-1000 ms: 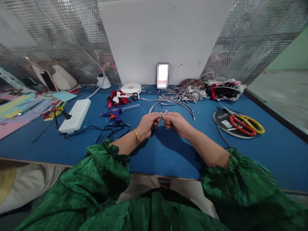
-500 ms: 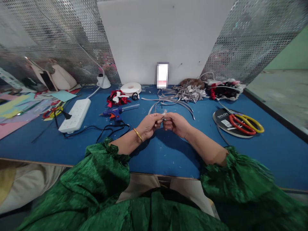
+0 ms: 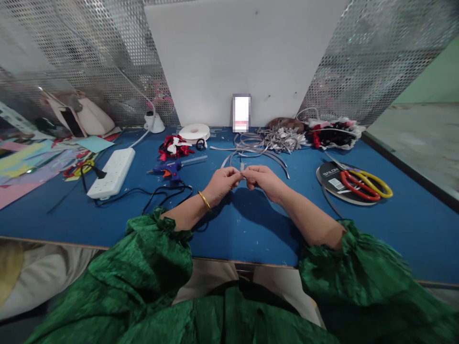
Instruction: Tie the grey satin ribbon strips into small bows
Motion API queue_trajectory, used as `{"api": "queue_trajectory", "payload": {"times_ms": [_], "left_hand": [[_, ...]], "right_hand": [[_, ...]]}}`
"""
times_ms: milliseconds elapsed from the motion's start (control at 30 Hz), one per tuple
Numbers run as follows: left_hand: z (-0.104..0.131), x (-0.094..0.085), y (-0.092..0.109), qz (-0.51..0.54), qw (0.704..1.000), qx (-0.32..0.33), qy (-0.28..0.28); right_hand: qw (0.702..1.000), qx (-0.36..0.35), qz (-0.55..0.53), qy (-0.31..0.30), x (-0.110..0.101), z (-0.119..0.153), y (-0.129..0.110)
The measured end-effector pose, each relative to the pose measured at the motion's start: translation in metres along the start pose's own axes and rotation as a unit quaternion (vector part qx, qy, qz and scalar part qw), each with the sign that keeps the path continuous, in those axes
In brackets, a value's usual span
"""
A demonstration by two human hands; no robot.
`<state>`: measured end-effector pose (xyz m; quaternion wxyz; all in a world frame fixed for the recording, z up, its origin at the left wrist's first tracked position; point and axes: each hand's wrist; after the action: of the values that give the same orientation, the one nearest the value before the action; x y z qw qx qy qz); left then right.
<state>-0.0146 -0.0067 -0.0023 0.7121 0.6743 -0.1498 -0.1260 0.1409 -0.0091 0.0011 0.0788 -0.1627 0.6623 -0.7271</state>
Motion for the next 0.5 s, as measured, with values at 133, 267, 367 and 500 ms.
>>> {"api": "queue_trajectory", "payload": {"times_ms": [133,267,367,500], "left_hand": [[0.002,0.005,0.000,0.048,0.998,0.027,-0.034],[0.000,0.005,-0.002,0.116,0.991,-0.018,-0.058],[-0.004,0.002,-0.004,0.134,0.990,-0.045,-0.030],[-0.004,0.001,-0.002,0.143,0.988,-0.044,-0.029]], "right_hand": [[0.988,0.050,-0.143,-0.016,0.009,0.001,0.000],[0.965,0.091,-0.244,-0.032,0.013,-0.001,0.003],[0.966,0.076,-0.246,-0.024,0.009,-0.002,0.003],[0.954,0.088,-0.285,-0.020,0.006,-0.002,0.001]]}}
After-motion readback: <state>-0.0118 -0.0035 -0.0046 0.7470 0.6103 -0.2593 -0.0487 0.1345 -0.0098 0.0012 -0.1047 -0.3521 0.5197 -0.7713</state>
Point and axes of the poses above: each hand's wrist, its own z-axis away from the middle knuckle, its own x-axis out of the palm, y = z × x, and after that the axes turned 4 degrees about -y, right-handed
